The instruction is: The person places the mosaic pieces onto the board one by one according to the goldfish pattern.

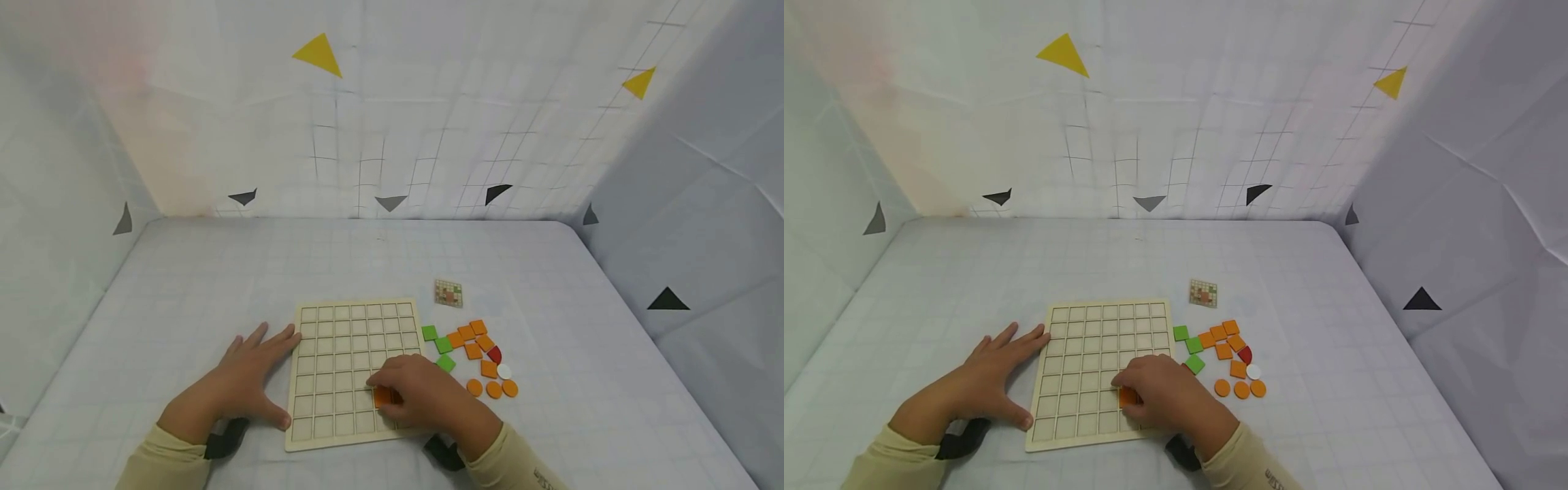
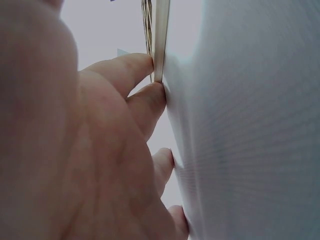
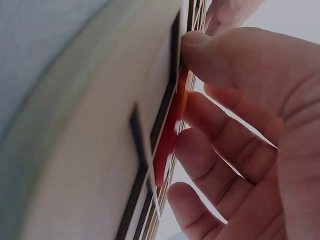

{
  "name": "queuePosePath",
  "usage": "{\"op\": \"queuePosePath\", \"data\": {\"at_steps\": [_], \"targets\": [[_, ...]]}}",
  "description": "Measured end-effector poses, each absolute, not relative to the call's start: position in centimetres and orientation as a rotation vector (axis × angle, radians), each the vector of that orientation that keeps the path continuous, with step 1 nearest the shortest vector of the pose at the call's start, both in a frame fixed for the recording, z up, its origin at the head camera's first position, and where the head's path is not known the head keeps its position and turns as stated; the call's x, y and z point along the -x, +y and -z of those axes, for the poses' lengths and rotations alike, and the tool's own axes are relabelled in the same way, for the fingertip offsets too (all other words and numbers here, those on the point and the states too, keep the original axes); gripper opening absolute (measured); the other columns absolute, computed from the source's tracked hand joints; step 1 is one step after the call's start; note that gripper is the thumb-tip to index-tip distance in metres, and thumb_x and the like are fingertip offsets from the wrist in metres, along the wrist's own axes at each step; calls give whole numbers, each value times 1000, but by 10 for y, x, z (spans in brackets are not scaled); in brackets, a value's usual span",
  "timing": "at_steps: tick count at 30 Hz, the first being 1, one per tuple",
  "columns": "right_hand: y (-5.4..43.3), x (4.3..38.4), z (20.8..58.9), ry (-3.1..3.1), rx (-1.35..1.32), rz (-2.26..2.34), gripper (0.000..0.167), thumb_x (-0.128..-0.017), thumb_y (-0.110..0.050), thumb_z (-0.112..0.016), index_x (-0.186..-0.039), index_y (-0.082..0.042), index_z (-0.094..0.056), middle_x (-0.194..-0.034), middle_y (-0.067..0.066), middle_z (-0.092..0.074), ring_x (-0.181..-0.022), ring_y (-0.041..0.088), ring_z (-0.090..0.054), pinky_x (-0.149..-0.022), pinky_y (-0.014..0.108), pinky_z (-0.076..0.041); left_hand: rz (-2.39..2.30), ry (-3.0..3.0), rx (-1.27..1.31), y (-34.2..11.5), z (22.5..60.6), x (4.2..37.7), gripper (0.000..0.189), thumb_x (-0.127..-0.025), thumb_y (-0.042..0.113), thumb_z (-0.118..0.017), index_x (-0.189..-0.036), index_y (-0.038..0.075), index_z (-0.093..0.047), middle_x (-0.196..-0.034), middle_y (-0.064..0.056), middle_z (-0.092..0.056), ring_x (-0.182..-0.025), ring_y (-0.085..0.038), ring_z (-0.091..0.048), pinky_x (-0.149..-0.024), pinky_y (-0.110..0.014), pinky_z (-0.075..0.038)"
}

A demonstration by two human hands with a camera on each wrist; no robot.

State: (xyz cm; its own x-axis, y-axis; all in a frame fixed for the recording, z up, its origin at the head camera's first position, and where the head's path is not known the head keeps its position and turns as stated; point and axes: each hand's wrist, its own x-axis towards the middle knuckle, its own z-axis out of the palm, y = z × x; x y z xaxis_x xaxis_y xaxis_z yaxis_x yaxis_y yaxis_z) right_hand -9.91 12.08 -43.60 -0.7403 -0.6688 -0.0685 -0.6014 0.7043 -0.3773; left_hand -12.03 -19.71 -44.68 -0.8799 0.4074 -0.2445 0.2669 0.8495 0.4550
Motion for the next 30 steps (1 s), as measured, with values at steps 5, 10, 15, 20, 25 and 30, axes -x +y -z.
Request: {"op": "queuePosePath", "data": {"at_steps": [5,10,15,20,25,30], "targets": [[124,97,436,2733,1103,489,24,-89,-25,-78,-112,-26,-78,-101,-15,-70,-83,0,-54,-78,16,-49,-584,2693,-523,-195,448,120,140,-40,70,-91,-159,19,-36,-168,-7,-28,-155,-50,-7,-116,-79,-4],[133,97,430,2719,1062,680,27,-89,-25,-77,-116,-21,-77,-106,-11,-72,-91,5,-60,-84,20,-53,-562,2691,-526,-194,447,120,139,-41,69,-92,-159,19,-36,-168,-7,-28,-154,-51,-8,-116,-79,-5],[154,96,419,2745,923,1033,28,-89,-21,-78,-117,-16,-75,-110,-2,-73,-89,16,-65,-77,29,-58,-563,2694,-529,-196,444,120,140,-41,70,-91,-159,19,-36,-168,-8,-27,-154,-52,-8,-116,-79,-5],[183,89,411,2876,654,1275,28,-86,-16,-81,-114,-20,-75,-105,0,-73,-84,11,-65,-75,33,-59,-557,2691,-529,-197,446,121,141,-41,72,-90,-159,18,-35,-168,-9,-27,-154,-52,-7,-116,-79,-3],[211,79,412,2941,352,1393,24,-87,-15,-80,-110,-18,-75,-105,5,-72,-81,8,-61,-71,28,-57,-540,2692,-522,-196,446,123,142,-41,72,-90,-159,18,-35,-168,-10,-27,-154,-52,-8,-116,-79,-3],[232,71,419,2999,143,1369,26,-90,-17,-78,-115,-13,-72,-105,8,-70,-78,11,-59,-63,24,-54,-545,2684,-507,-196,445,124,143,-39,73,-90,-159,18,-35,-168,-9,-27,-154,-52,-7,-116,-78,-2]]}}
